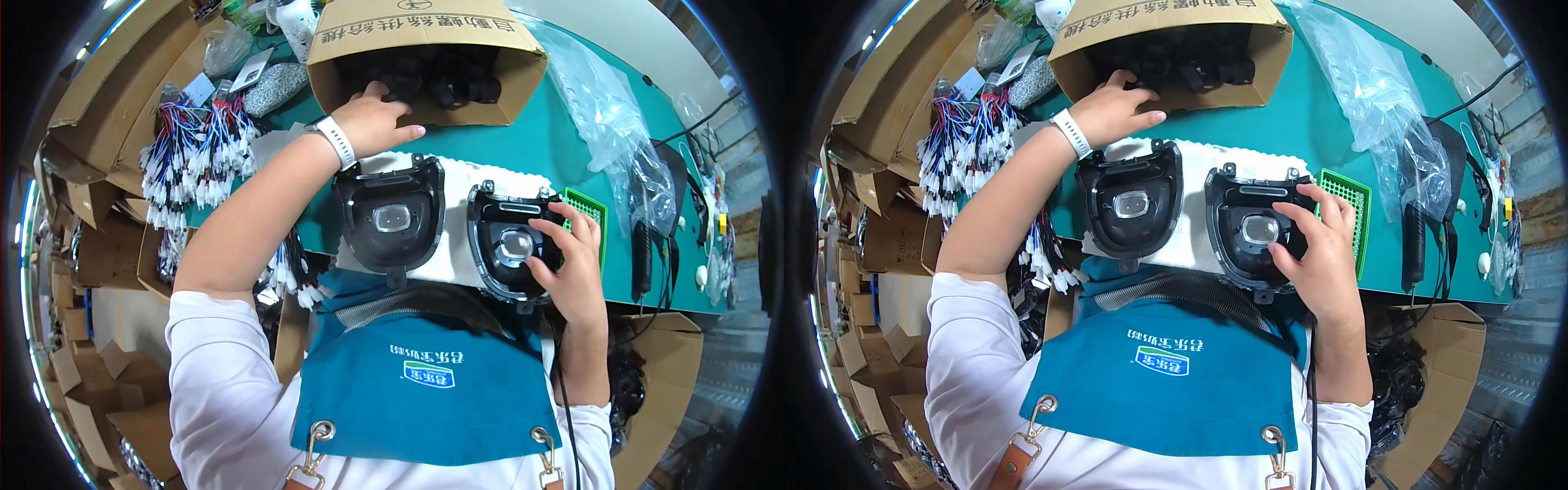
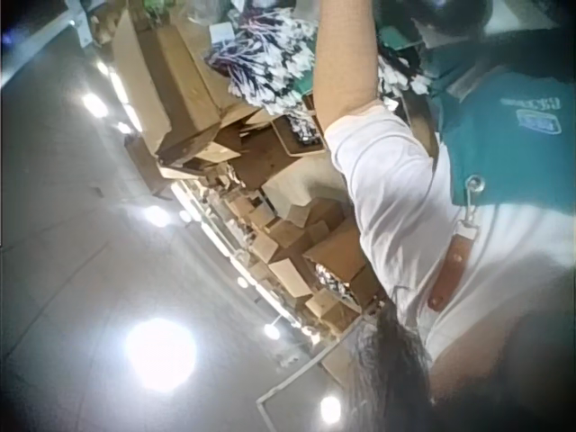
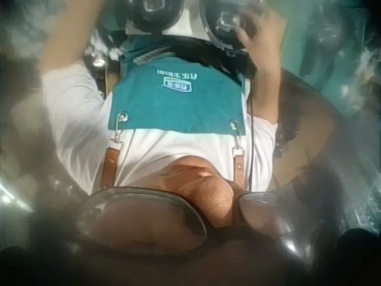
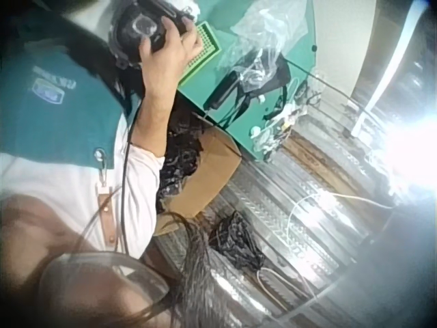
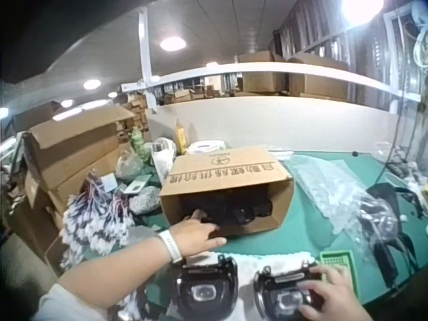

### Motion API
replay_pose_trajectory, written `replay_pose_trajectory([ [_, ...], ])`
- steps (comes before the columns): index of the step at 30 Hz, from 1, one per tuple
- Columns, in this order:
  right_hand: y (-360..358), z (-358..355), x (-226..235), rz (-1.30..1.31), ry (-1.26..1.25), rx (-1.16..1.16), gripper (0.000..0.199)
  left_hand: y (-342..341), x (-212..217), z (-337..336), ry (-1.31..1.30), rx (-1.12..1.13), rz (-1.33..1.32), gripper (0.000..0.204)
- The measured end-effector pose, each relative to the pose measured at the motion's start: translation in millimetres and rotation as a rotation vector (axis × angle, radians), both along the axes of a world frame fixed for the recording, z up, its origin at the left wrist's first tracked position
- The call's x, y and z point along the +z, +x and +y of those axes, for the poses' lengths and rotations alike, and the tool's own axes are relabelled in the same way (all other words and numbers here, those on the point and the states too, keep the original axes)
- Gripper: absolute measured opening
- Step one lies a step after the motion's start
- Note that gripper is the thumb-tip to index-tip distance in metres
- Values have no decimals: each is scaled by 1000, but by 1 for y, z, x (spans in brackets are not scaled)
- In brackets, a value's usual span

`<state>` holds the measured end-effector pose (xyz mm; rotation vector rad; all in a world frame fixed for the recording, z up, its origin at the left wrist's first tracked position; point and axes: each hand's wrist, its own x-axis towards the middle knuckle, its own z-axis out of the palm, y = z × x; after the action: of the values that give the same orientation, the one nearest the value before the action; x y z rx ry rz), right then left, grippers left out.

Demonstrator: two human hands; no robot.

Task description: The person assembles electronic components on a workbench, placing clear plastic lenses into black housings and securing them with a handheld power tool. They handle multiple units sequentially, inserting lenses, aligning parts, and using a screwdriver to fasten the components before moving the finished units aside.

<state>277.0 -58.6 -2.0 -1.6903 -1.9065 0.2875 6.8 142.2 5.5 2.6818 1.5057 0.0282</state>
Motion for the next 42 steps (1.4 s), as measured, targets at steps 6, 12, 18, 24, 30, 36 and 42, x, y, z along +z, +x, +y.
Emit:
replay_pose_trajectory([
  [6,1,-3,-8,229,172,-62,31,2,-10,5,16,-51,4,60],
  [12,5,-25,-1,200,265,4,28,-3,-18,10,-69,-89,-51,67],
  [18,4,-46,20,331,339,-10,23,-10,-10,19,-42,-150,-158,62],
  [24,4,-37,41,194,453,151,22,-20,26,-20,-13,-158,-458,55],
  [30,-30,4,56,957,-63,345,37,-5,52,-120,316,-430,-634,58],
  [36,-38,10,41,1210,-567,425,16,7,27,-180,447,-626,-532,60],
  [42,-23,13,57,356,-183,441,16,0,16,-184,296,-621,-638,53],
])
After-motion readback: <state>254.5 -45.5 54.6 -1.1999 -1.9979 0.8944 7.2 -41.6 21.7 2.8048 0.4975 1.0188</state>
